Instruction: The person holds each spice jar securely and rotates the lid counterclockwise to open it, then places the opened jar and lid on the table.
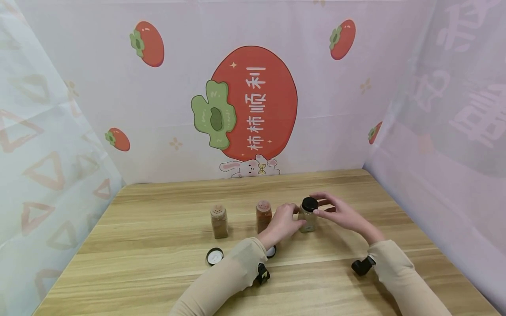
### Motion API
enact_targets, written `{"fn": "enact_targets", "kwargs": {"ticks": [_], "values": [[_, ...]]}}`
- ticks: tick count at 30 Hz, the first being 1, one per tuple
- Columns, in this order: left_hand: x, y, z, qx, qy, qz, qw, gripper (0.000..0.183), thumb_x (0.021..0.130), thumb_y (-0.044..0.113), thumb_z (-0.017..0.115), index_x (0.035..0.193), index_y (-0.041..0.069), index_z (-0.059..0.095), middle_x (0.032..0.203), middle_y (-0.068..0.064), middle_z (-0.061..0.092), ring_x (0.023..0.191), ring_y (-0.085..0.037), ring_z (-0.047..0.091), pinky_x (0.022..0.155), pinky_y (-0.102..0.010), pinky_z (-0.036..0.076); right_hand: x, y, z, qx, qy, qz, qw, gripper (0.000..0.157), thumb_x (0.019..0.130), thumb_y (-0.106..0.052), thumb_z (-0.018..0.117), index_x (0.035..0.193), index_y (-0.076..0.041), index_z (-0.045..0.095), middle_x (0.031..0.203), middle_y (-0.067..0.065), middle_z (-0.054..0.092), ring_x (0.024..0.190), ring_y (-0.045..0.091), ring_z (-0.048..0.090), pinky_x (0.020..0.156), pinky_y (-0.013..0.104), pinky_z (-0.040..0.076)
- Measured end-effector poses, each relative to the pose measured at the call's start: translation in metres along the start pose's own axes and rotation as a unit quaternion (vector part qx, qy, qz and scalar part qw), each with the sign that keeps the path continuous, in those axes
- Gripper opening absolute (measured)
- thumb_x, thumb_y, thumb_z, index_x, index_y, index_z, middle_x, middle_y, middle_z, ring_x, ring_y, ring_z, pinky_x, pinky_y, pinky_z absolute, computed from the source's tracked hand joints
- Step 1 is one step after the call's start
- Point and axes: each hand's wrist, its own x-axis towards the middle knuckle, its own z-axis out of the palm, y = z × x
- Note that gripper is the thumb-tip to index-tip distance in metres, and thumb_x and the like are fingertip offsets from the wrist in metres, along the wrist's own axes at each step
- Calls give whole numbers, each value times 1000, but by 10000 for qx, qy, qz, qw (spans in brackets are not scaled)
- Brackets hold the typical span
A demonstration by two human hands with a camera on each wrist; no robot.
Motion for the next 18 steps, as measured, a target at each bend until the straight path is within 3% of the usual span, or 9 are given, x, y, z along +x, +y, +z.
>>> {"fn": "enact_targets", "kwargs": {"ticks": [8,18], "values": [[0,1,0,-65,-5,-29,10000,37,84,22,72,113,1,64,115,-13,65,110,-25,60,92,-33,51,-3,-6,9,-159,749,30,9971,38,87,-23,69,121,-12,55,121,10,59,108,33,60,84,41,54],[0,1,0,51,3,-35,10000,37,84,23,72,113,1,64,115,-13,65,108,-22,60,90,-31,52,-5,-11,15,-475,1122,-36,9925,37,86,-24,70,118,-11,57,116,10,61,105,33,61,80,44,54]]}}
